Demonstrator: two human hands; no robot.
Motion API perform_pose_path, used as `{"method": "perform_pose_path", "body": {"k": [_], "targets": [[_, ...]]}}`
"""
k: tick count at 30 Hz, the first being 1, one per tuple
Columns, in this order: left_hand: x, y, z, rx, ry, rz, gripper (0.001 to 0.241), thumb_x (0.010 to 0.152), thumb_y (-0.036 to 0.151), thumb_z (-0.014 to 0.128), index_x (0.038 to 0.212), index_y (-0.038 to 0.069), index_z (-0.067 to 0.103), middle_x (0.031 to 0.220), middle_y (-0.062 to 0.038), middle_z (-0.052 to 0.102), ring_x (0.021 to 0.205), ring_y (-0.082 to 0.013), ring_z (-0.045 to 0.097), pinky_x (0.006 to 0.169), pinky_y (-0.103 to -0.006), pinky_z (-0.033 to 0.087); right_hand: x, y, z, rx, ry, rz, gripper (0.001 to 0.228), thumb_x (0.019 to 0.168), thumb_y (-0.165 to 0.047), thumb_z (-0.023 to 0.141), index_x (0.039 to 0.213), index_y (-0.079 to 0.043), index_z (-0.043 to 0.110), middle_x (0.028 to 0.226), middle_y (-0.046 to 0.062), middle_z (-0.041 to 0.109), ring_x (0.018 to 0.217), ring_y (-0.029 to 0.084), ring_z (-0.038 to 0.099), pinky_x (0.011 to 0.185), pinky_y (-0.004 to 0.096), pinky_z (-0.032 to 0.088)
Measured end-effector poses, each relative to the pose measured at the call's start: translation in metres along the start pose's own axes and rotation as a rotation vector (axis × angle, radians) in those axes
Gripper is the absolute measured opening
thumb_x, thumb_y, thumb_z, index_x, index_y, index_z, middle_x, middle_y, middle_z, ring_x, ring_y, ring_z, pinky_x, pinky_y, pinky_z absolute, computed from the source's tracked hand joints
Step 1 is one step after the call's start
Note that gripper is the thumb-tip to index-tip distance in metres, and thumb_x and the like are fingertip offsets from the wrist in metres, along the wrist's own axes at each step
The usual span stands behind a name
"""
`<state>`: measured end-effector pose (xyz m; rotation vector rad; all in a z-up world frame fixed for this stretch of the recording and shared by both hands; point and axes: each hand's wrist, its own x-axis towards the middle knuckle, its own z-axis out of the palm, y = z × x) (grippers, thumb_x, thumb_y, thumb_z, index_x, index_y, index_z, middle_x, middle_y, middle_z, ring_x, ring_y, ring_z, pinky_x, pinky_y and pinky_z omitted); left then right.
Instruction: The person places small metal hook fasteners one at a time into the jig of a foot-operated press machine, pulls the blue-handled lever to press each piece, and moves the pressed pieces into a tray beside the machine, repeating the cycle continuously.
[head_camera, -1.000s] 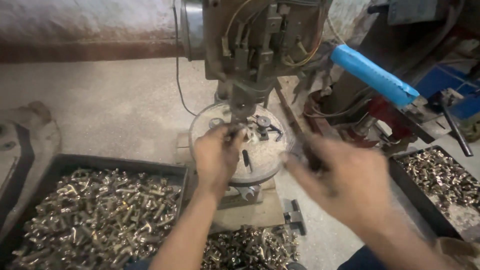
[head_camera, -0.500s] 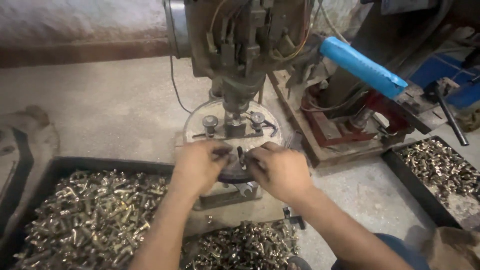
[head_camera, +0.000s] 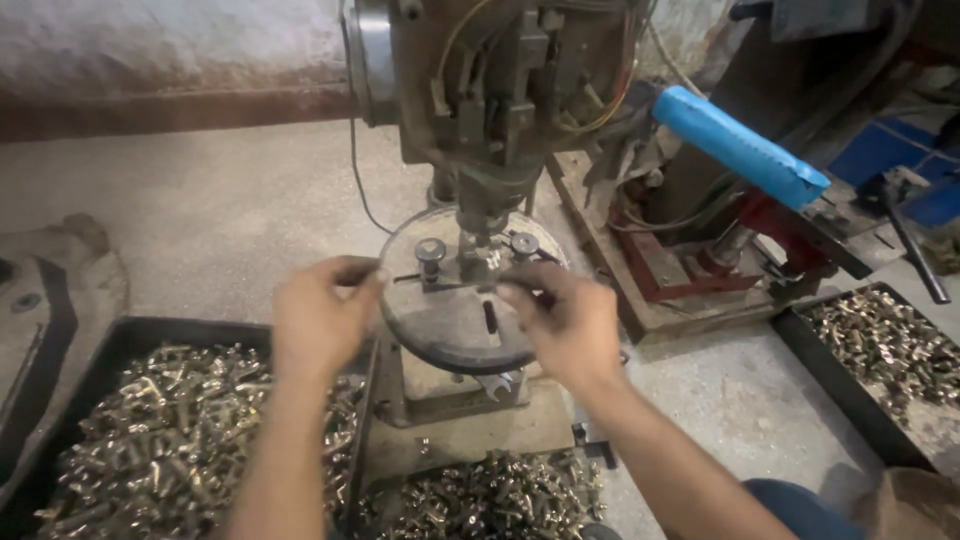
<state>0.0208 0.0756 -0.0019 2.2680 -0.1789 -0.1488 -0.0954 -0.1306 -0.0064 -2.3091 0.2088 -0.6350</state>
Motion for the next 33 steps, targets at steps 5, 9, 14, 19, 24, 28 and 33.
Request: {"method": "perform_pose_path", "body": {"k": [5, 9, 14, 19, 24, 28, 33], "targets": [[0.011, -0.026, 0.001, -0.043, 0.122, 0.051, 0.029, 0.090, 0.031, 0.075, 0.115, 0.016, 0.079, 0.109, -0.006, 0.079, 0.084, -0.0226, 0.079, 0.087, -0.0367, 0.060, 0.016, 0.012, 0.027, 0.213, 0.146, 0.109, 0.017, 0.090, -0.016, 0.077, 0.106, -0.008, 0.077, 0.081, 0.007, 0.078, 0.054, 0.010, 0.069, 0.047, 0.026, 0.052], [0.020, -0.038, 0.003, -0.002, 0.163, 0.103, 0.029, 0.089, 0.034, 0.076, 0.111, 0.015, 0.080, 0.107, -0.008, 0.079, 0.089, -0.0231, 0.077, 0.086, -0.0377, 0.057, 0.021, 0.014, 0.031, 0.073, 0.348, -0.031, 0.019, 0.092, -0.017, 0.080, 0.099, -0.003, 0.069, 0.080, 0.010, 0.076, 0.053, 0.013, 0.065, 0.049, 0.029, 0.051], [0.039, -0.078, 0.000, 0.083, 0.277, 0.191, 0.031, 0.089, 0.033, 0.078, 0.108, 0.009, 0.080, 0.102, -0.015, 0.078, 0.095, -0.0305, 0.075, 0.085, -0.0411, 0.057, 0.006, 0.020, -0.047, -0.158, 0.348, -0.301, 0.010, 0.098, -0.012, 0.075, 0.101, -0.006, 0.069, 0.090, 0.011, 0.074, 0.066, 0.014, 0.069, 0.056, 0.030, 0.055], [0.075, -0.142, 0.006, 0.253, 0.155, 0.022, 0.029, 0.085, 0.033, 0.080, 0.104, 0.011, 0.081, 0.099, -0.016, 0.077, 0.092, -0.0321, 0.075, 0.085, -0.0426, 0.057, 0.037, 0.060, -0.148, -0.988, 0.330, -0.594, 0.031, 0.115, -0.011, 0.056, 0.144, -0.002, 0.050, 0.109, 0.018, 0.062, 0.089, 0.029, 0.064, 0.081, 0.038, 0.054], [0.097, -0.198, 0.050, 0.423, -0.291, -0.076, 0.031, 0.085, 0.033, 0.080, 0.107, 0.011, 0.077, 0.098, -0.018, 0.077, 0.089, -0.0339, 0.077, 0.083, -0.0440, 0.061, 0.070, 0.015, -0.137, -0.914, 0.179, -0.484, 0.032, 0.111, -0.006, 0.062, 0.138, 0.004, 0.048, 0.086, 0.023, 0.062, 0.071, 0.035, 0.066, 0.059, 0.042, 0.051], [0.118, -0.286, 0.100, 0.693, -0.382, 0.295, 0.029, 0.084, 0.019, 0.075, 0.109, 0.005, 0.075, 0.113, -0.023, 0.071, 0.106, -0.0394, 0.068, 0.093, -0.0489, 0.055, 0.066, 0.021, -0.109, -0.719, 0.232, -0.353, 0.041, 0.100, -0.012, 0.073, 0.129, 0.007, 0.052, 0.074, 0.023, 0.063, 0.055, 0.041, 0.063, 0.045, 0.046, 0.050], [0.124, -0.320, 0.135, 0.816, -0.497, 0.279, 0.028, 0.083, 0.016, 0.069, 0.109, 0.005, 0.069, 0.116, -0.020, 0.070, 0.112, -0.0368, 0.067, 0.100, -0.0455, 0.054, 0.073, 0.063, -0.070, -0.445, 0.356, -0.366, 0.027, 0.115, -0.014, 0.067, 0.132, 0.001, 0.053, 0.081, 0.016, 0.067, 0.069, 0.032, 0.071, 0.065, 0.040, 0.055]]}}
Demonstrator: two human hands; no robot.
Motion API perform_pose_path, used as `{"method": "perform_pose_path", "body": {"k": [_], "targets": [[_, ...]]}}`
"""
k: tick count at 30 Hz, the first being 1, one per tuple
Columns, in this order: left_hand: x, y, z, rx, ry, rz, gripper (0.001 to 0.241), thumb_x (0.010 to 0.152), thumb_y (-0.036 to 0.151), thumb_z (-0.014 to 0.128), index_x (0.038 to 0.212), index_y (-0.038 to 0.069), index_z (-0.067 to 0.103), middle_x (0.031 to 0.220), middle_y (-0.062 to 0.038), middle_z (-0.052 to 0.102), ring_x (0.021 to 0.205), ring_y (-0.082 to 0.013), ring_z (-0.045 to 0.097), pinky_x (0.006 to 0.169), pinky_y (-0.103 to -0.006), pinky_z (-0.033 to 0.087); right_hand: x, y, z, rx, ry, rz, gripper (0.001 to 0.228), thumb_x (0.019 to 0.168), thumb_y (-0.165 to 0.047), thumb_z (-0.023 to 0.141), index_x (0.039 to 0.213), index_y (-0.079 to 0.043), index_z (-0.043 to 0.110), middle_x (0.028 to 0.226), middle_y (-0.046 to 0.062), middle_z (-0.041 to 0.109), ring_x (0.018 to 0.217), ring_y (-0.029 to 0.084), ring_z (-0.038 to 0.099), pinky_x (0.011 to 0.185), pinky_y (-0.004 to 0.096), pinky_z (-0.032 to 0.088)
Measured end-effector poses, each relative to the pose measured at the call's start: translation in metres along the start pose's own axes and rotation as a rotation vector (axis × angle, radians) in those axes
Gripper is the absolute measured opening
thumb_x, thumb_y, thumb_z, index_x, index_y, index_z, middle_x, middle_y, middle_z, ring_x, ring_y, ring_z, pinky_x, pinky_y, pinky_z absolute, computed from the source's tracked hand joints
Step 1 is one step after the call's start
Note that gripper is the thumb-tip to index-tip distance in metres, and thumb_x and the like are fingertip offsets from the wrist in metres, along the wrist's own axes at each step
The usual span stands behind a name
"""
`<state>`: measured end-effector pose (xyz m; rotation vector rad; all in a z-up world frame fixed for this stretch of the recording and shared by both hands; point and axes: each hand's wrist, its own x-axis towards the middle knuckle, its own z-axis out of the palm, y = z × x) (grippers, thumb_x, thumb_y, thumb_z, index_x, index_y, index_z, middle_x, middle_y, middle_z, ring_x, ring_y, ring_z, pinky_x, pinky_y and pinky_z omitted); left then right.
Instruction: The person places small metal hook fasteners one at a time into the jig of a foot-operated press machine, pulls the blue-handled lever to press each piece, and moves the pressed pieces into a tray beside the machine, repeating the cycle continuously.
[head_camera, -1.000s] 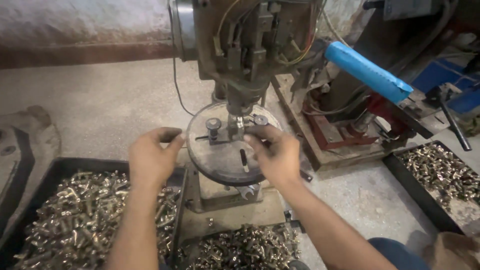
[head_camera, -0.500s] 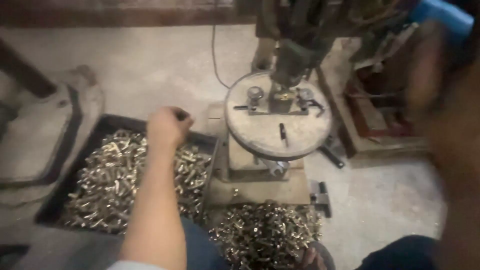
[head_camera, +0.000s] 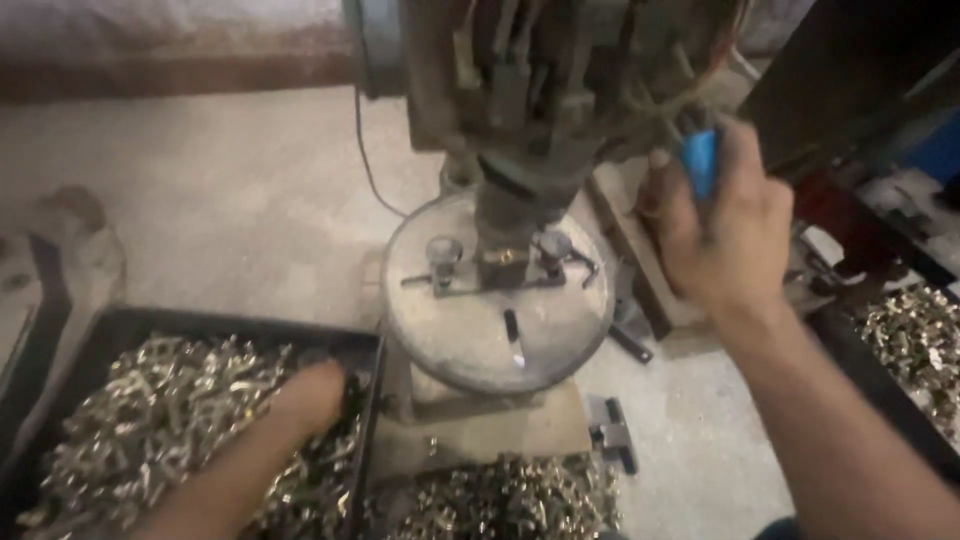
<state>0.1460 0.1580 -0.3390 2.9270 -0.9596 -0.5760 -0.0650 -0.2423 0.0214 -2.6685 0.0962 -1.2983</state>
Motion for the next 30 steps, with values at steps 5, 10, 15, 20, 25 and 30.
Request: {"method": "perform_pose_path", "body": {"k": [5, 10, 15, 20, 25, 30], "targets": [[-0.004, 0.005, -0.010, -0.039, 0.028, -0.019, 0.033, 0.088, 0.030, 0.066, 0.112, 0.007, 0.068, 0.119, -0.019, 0.068, 0.116, -0.0366, 0.064, 0.102, -0.0466, 0.052, 0.000, -0.001, 0.036, 0.136, 0.101, -0.006, 0.028, 0.118, -0.012, 0.064, 0.134, 0.004, 0.048, 0.087, 0.012, 0.074, 0.078, 0.026, 0.079, 0.074, 0.034, 0.059], [-0.027, 0.019, -0.077, -0.684, 0.280, -0.376, 0.051, 0.100, 0.042, 0.057, 0.133, 0.003, 0.061, 0.118, -0.024, 0.071, 0.102, -0.0376, 0.071, 0.093, -0.0510, 0.056, -0.002, 0.002, 0.046, 0.109, 0.255, -0.093, 0.032, 0.117, -0.012, 0.065, 0.137, 0.005, 0.048, 0.100, 0.021, 0.073, 0.081, 0.028, 0.075, 0.074, 0.038, 0.058], [-0.106, 0.063, -0.234, -1.534, 0.573, -0.394, 0.031, 0.104, 0.030, 0.056, 0.118, 0.003, 0.063, 0.092, -0.011, 0.065, 0.076, -0.0228, 0.063, 0.071, -0.0422, 0.059, 0.005, -0.010, -0.014, 0.774, 0.049, 0.545, 0.053, 0.104, -0.043, 0.054, 0.129, 0.003, 0.060, 0.086, 0.014, 0.070, 0.072, 0.023, 0.068, 0.062, 0.036, 0.053], [-0.159, 0.131, -0.294, -1.963, 0.788, -0.259, 0.031, 0.104, 0.031, 0.062, 0.107, 0.000, 0.067, 0.089, -0.008, 0.067, 0.075, -0.0173, 0.064, 0.074, -0.0338, 0.062, -0.053, -0.006, 0.003, 1.403, -0.045, 1.098, 0.063, 0.094, -0.059, 0.053, 0.106, 0.001, 0.068, 0.083, 0.011, 0.069, 0.068, 0.020, 0.061, 0.055, 0.031, 0.048], [-0.191, 0.201, -0.293, -1.903, 0.597, -0.318, 0.023, 0.093, 0.014, 0.065, 0.110, 0.002, 0.074, 0.093, -0.009, 0.077, 0.080, -0.0165, 0.074, 0.074, -0.0266, 0.064, -0.046, -0.099, 0.025, 0.476, -0.344, 0.491, 0.054, 0.083, -0.057, 0.064, 0.106, -0.009, 0.074, 0.071, 0.004, 0.076, 0.051, 0.017, 0.070, 0.042, 0.033, 0.050], [-0.158, 0.196, -0.257, -1.586, 0.577, -0.059, 0.024, 0.088, 0.006, 0.072, 0.110, -0.003, 0.075, 0.095, -0.017, 0.079, 0.076, -0.0217, 0.074, 0.068, -0.0313, 0.062, -0.046, -0.105, 0.054, -0.124, -0.156, 0.135, 0.060, 0.089, -0.066, 0.068, 0.088, -0.006, 0.075, 0.059, 0.007, 0.067, 0.047, 0.022, 0.063, 0.045, 0.036, 0.050]]}}
